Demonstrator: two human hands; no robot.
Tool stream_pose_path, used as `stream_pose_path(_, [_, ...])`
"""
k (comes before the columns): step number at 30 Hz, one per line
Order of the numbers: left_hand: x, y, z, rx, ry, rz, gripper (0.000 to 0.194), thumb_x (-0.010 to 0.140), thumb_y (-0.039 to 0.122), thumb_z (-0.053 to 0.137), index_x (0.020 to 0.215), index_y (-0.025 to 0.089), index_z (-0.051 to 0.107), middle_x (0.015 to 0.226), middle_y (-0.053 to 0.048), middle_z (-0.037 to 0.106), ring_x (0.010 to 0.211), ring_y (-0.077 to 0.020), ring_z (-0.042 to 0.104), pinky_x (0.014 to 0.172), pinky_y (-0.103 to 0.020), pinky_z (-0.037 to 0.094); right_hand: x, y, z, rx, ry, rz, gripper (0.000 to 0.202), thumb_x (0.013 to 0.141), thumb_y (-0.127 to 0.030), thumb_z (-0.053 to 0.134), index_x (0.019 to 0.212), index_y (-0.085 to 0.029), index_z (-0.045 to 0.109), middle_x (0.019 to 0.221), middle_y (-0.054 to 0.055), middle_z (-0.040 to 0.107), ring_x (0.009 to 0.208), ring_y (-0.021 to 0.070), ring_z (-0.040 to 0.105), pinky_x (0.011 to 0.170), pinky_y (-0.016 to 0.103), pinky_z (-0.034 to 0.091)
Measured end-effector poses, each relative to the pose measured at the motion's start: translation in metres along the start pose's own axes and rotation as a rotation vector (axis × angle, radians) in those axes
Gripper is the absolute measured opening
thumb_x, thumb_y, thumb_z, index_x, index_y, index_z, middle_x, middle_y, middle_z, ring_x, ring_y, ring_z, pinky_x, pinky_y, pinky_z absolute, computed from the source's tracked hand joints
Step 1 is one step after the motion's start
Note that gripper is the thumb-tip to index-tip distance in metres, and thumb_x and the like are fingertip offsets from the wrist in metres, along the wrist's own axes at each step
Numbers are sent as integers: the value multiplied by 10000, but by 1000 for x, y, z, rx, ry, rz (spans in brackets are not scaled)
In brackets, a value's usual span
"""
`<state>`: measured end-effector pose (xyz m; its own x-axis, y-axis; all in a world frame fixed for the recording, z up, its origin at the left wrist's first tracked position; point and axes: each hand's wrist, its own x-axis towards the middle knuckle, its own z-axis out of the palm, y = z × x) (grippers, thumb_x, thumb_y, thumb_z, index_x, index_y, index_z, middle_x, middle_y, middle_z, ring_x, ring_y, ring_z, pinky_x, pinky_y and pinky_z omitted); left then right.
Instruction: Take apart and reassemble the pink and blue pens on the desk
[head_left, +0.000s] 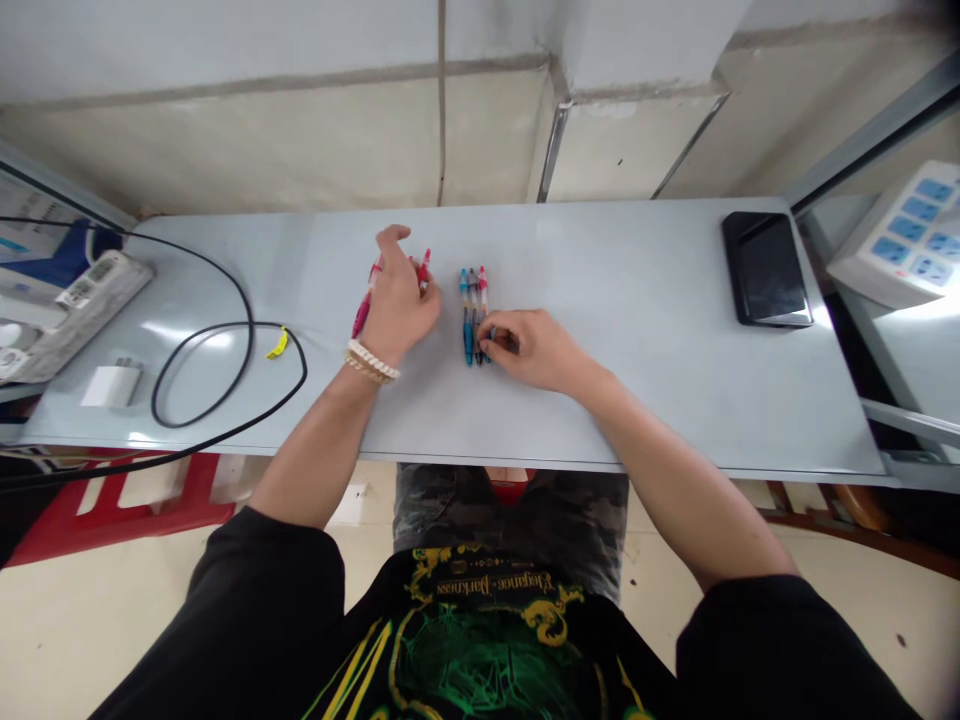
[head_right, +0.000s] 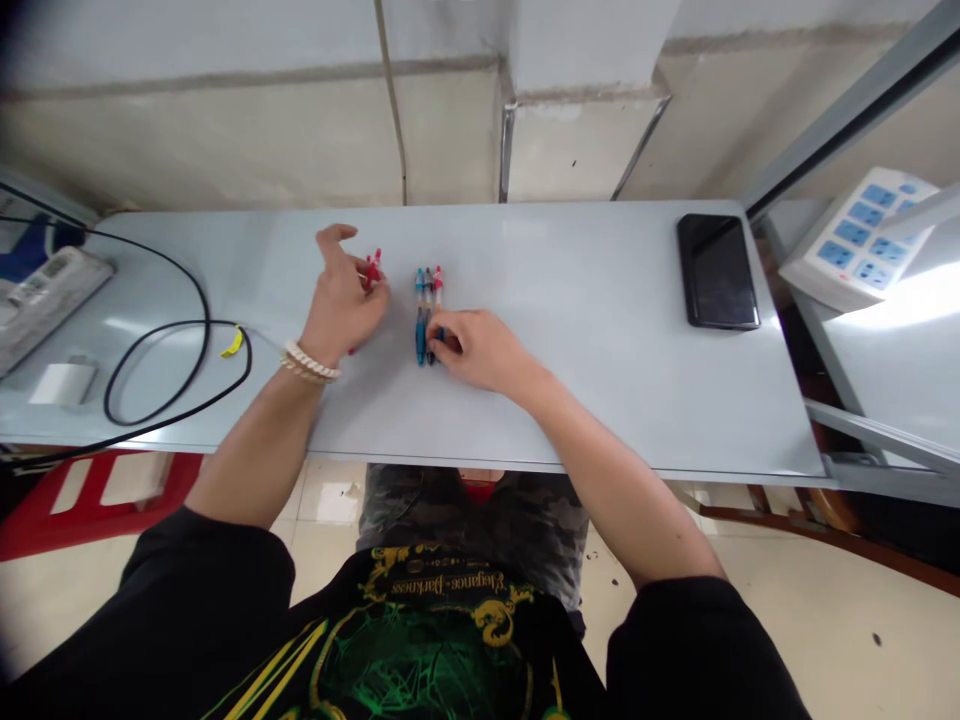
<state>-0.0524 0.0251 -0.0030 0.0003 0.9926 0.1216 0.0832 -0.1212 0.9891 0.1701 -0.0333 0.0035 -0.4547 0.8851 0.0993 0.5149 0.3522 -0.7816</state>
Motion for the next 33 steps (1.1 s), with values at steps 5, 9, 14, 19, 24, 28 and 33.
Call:
stream_pose_path(5, [-5, -5, -6, 587, 45, 178, 358, 711, 104, 728, 1024, 232, 612, 1247, -169, 681, 1422, -486, 449, 1264, -622, 183, 0, -2, -1, -154, -5, -17, 68, 912, -200, 616, 879, -198, 676, 770, 13, 644, 680, 148, 519, 693, 298, 374])
stream_pose_path(9, [-4, 5, -11, 648, 76, 96, 213, 790, 191, 743, 962, 223, 622, 1202, -148, 685, 1490, -501, 325, 1264, -666, 50, 0, 0, -3, -235, 4, 35, 58, 872, -151, 593, 888, -199, 620, 783, 22, 621, 661, 152, 476, 668, 310, 355])
stream_pose_path(14, [-2, 15, -8, 584, 61, 91, 227, 831, 189, 790, 1017, 197, 660, 1296, -128, 649, 1474, -451, 376, 1297, -601, 106, 0, 6, -6, -151, 235, 98, 185, 836, -122, 618, 998, -208, 597, 694, -19, 580, 610, 149, 480, 651, 315, 382])
stream_pose_path(19, [-6, 24, 9, -87, -48, 0, 413, 876, 397, 855, 1207, 238, 665, 1283, -111, 737, 1156, -279, 722, 1027, -475, 575, 0, -3, -9, 397, 327, 58, 199, 916, -362, 724, 1012, -222, 621, 764, -20, 668, 621, 122, 616, 602, 270, 511])
stream_pose_path(24, [-16, 31, 23, -407, -83, -45, 309, 844, 364, 909, 1055, 234, 725, 1097, -62, 813, 1063, -206, 792, 967, -335, 636, 4, -7, -9, 660, 366, 91, 409, 877, -575, 800, 976, -198, 674, 708, -30, 657, 540, 91, 609, 488, 230, 501])
stream_pose_path(28, [-25, 29, 34, -450, -117, -69, 287, 857, 402, 898, 959, 195, 727, 1031, -61, 820, 993, -194, 810, 957, -328, 656, 3, -3, -5, 661, 389, 75, 518, 904, -700, 717, 876, -183, 724, 683, -4, 657, 509, 96, 588, 447, 247, 482])
stream_pose_path(33, [-28, 21, 44, -540, -21, -73, 261, 872, 371, 889, 906, 188, 707, 975, -35, 812, 940, -166, 814, 942, -293, 655, 2, -3, 0, 353, 579, -103, 362, 954, -589, 719, 961, -239, 811, 855, 41, 722, 735, 151, 680, 684, 314, 606])
